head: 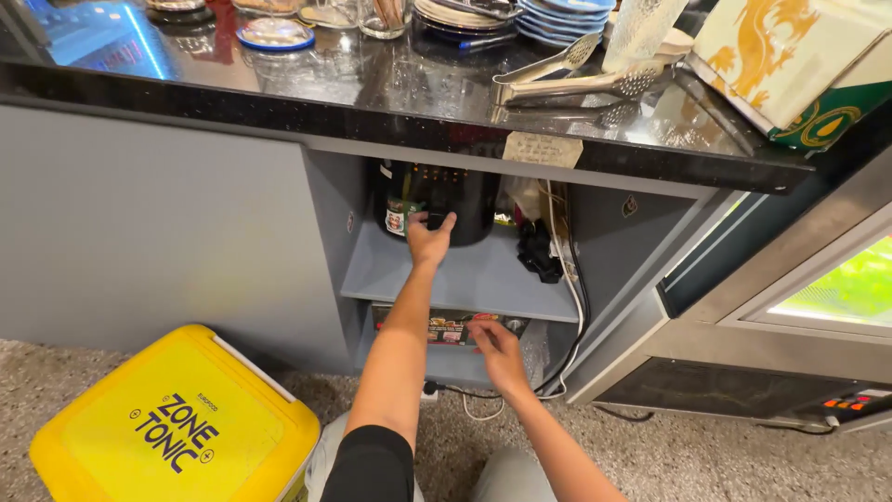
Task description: Retrieve a baked roll from an air fryer, plate it, add cream topping, package a herb box, and wrap silverware with napkins.
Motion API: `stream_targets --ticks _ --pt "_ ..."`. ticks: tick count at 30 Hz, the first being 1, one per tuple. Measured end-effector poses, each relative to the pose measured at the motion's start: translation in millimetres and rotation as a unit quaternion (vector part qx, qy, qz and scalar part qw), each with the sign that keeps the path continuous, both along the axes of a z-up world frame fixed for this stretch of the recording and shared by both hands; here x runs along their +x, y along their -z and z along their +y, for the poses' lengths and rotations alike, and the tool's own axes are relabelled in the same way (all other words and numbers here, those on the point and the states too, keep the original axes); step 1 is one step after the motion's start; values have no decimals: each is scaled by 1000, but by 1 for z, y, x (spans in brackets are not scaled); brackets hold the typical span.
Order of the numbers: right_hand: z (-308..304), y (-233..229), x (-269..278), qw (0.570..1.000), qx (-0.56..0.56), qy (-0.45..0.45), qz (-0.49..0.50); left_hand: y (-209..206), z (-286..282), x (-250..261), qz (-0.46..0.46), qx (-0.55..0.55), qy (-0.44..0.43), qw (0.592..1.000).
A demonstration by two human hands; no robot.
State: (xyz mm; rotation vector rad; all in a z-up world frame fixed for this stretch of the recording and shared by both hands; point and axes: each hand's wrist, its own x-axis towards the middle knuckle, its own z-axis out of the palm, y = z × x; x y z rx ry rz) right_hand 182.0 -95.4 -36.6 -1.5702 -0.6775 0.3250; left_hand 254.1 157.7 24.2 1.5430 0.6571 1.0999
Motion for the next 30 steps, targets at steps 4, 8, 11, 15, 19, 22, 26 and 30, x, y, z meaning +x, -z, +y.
stream_targets --ticks 4,8,11,15,19,22,26,30 --pt "-9 2 7 1000 -10 -11 23 -1 -3 -3 20 -34 -26 999" --pt "-11 5 9 999 -18 3 32 -26 -28 -55 69 10 -68 995" --pt "-13 4 7 999 -18 9 27 -27 -46 -93 65 46 -85 993" --pt "-28 -5 -11 999 18 22 17 -12 -72 -139 15 109 -102 989" --pt "-60 -7 -38 997 56 49 -9 5 -113 -195 -38 105 -98 989" --pt "-86 -8 -55 994 52 94 -18 26 -139 -233 -53 115 -106 986" --pt "-116 -1 -80 987 118 112 -7 47 -171 -288 -45 137 -103 984" --pt "-141 -4 -101 974 174 144 19 56 -201 -338 -36 151 -75 985"
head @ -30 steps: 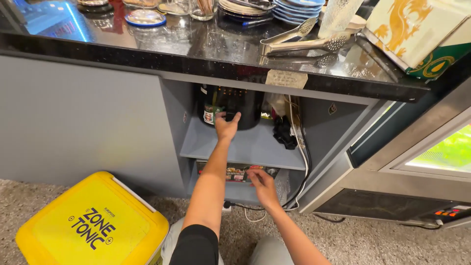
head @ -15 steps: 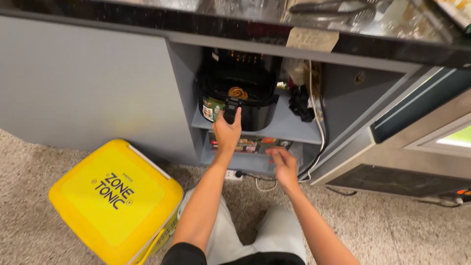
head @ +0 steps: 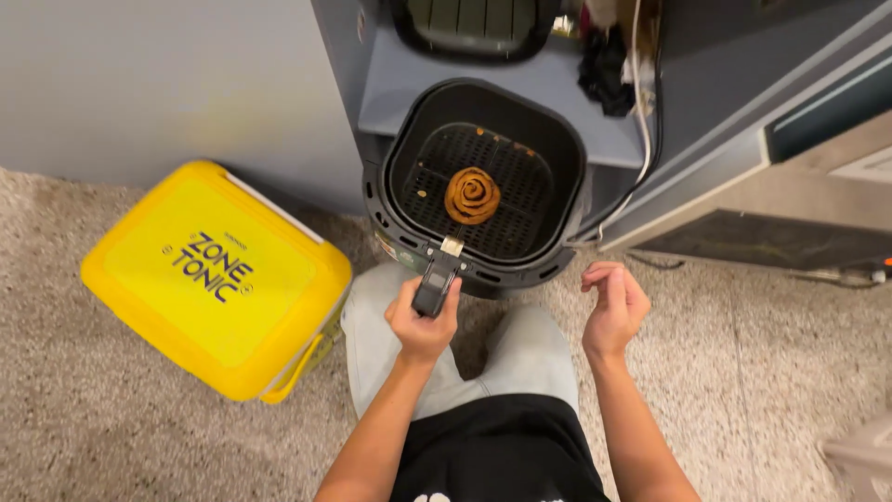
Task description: Retrieve a baked roll from an air fryer, plate it, add cream topping, package a herb box, and wrap silverware with napkins.
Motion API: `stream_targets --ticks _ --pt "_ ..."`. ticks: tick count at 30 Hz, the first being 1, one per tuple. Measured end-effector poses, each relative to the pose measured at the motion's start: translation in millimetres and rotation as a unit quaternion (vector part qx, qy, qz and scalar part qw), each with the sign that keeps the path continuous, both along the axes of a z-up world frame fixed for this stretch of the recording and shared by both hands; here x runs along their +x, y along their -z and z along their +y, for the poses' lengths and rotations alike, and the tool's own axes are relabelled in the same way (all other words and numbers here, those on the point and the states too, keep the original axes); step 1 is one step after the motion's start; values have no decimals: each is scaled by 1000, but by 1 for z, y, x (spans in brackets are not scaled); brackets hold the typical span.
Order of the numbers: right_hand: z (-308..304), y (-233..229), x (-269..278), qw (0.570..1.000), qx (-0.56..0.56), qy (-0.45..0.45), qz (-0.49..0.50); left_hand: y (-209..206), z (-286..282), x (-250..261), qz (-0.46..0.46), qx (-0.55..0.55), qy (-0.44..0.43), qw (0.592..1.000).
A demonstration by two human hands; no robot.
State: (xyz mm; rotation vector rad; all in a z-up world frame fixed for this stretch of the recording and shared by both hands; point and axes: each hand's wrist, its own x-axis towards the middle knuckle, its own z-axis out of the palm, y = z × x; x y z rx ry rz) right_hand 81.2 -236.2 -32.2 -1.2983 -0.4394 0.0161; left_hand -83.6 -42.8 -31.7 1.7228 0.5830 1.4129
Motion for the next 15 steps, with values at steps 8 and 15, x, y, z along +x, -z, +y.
stream_targets --ticks 8,15 --pt "-20 -1 -41 997 -17 -5 -79 -9 -28 -49 39 17 12 999" --pt "-28 2 -58 992 -48 -23 -117 -23 -35 -66 50 34 20 998"
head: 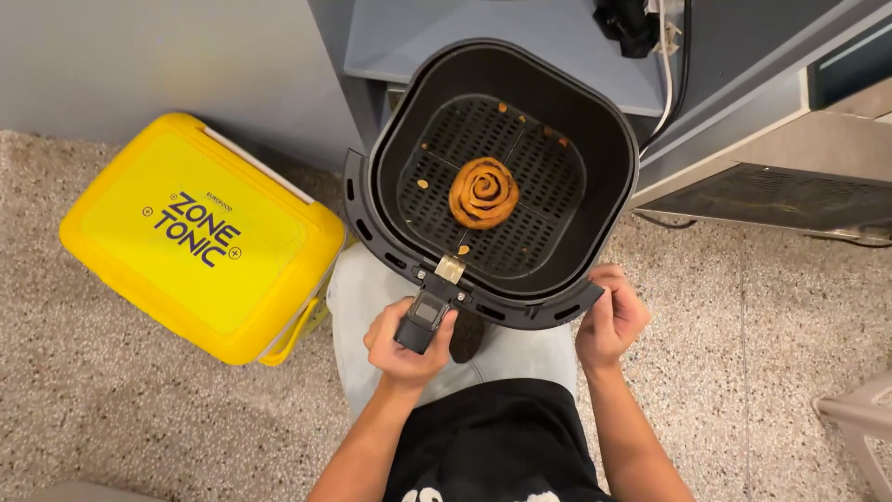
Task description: Retrieve a baked roll from an air fryer, plate it, add cream topping, package a herb box, and wrap silverware with napkins.
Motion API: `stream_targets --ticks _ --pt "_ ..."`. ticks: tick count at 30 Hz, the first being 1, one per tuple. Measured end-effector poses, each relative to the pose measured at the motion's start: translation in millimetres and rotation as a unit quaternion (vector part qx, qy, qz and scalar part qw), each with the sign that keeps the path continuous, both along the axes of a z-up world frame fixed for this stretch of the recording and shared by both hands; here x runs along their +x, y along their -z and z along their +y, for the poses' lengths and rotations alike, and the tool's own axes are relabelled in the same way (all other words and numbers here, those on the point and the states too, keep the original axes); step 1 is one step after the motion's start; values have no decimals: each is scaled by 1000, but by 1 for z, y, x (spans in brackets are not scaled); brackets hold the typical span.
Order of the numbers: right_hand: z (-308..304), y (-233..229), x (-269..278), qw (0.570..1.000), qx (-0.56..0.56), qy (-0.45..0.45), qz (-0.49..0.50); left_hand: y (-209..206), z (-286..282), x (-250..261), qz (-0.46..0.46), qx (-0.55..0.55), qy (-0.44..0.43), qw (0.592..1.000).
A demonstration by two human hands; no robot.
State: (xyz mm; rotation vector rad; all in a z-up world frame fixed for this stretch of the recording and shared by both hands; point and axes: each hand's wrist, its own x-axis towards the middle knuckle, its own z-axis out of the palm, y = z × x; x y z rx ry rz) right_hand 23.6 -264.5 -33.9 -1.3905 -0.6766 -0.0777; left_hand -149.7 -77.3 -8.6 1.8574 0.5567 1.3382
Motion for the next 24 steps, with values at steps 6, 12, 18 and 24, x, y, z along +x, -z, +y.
stream_targets --ticks 6,12,18,24 --pt "12 -19 1 1000 -6 1 -13 -1 2 -6 9 7 -25 1000" --pt "18 -29 1 999 29 -3 -26 -16 2 -16 17 1 -49 999" --pt "33 -93 -4 998 37 -40 30 -69 -10 -52 38 -22 -82 996" --pt "66 -196 -10 989 16 -103 105 -192 -27 -98 43 -57 -156 985"
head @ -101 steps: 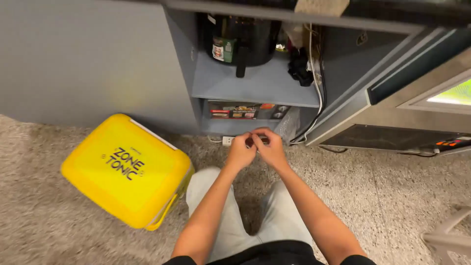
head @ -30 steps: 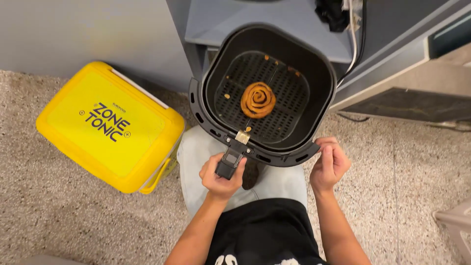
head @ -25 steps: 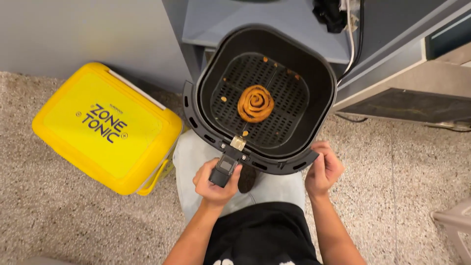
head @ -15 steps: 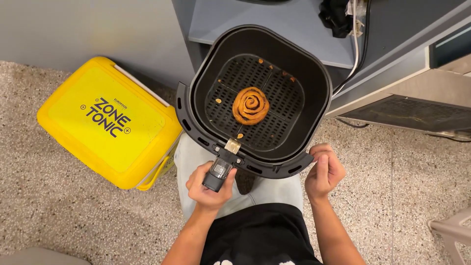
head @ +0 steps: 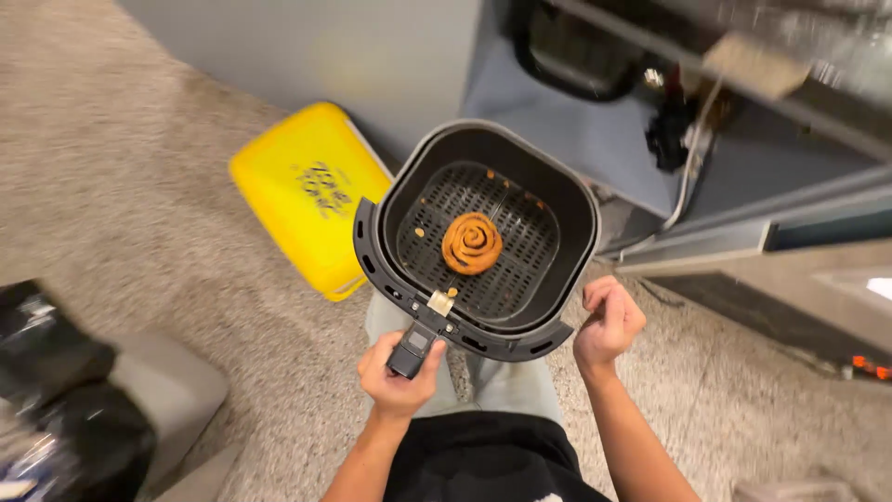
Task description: Retrieve a baked roll from an air fryer, plate it, add cream topping, package a herb box, and wrap silverware with napkins.
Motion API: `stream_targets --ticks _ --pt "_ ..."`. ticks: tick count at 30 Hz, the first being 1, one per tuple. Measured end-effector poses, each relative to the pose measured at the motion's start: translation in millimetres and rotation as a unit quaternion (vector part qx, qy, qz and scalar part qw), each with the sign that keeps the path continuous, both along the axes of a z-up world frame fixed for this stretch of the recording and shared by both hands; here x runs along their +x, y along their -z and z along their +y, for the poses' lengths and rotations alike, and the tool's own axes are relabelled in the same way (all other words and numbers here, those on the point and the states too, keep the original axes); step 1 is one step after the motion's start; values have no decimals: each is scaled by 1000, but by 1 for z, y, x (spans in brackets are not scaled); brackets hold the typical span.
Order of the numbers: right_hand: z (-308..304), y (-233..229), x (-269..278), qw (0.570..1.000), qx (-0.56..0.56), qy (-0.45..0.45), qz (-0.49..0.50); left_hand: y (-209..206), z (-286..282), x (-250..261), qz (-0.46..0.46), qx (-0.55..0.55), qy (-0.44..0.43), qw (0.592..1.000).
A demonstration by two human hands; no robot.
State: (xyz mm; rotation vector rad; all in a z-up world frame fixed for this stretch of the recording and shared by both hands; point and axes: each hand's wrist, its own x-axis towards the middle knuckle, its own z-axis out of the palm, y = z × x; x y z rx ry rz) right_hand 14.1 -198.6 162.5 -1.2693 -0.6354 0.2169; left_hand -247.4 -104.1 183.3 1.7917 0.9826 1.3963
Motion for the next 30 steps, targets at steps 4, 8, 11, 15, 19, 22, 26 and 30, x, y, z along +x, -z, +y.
stream_targets --ticks 4,8,11,15,19,22,26,30 --pt "8 -83 -19 999 -11 -48 -11 -99 -5 -26 6 -1 -43 999" --pt "10 -149 -30 997 -51 -54 17 -187 -4 -41 13 -25 -105 994" --pt "5 -188 -44 992 -87 -75 54 -250 5 -48 17 -35 -137 990" --pt "6 -222 -58 979 -129 -120 98 -315 39 -47 5 -38 -154 987" --pt "39 -258 -67 972 -151 -118 133 -338 99 -40 -6 -21 -153 988" --pt "81 -274 -55 979 -144 -112 91 -340 159 -25 -21 -4 -144 989" --pt "139 -273 -51 978 -144 -114 103 -337 246 -5 -43 -20 -132 990" --pt "221 -302 -53 977 -145 -121 102 -335 322 8 -48 -21 -132 990"
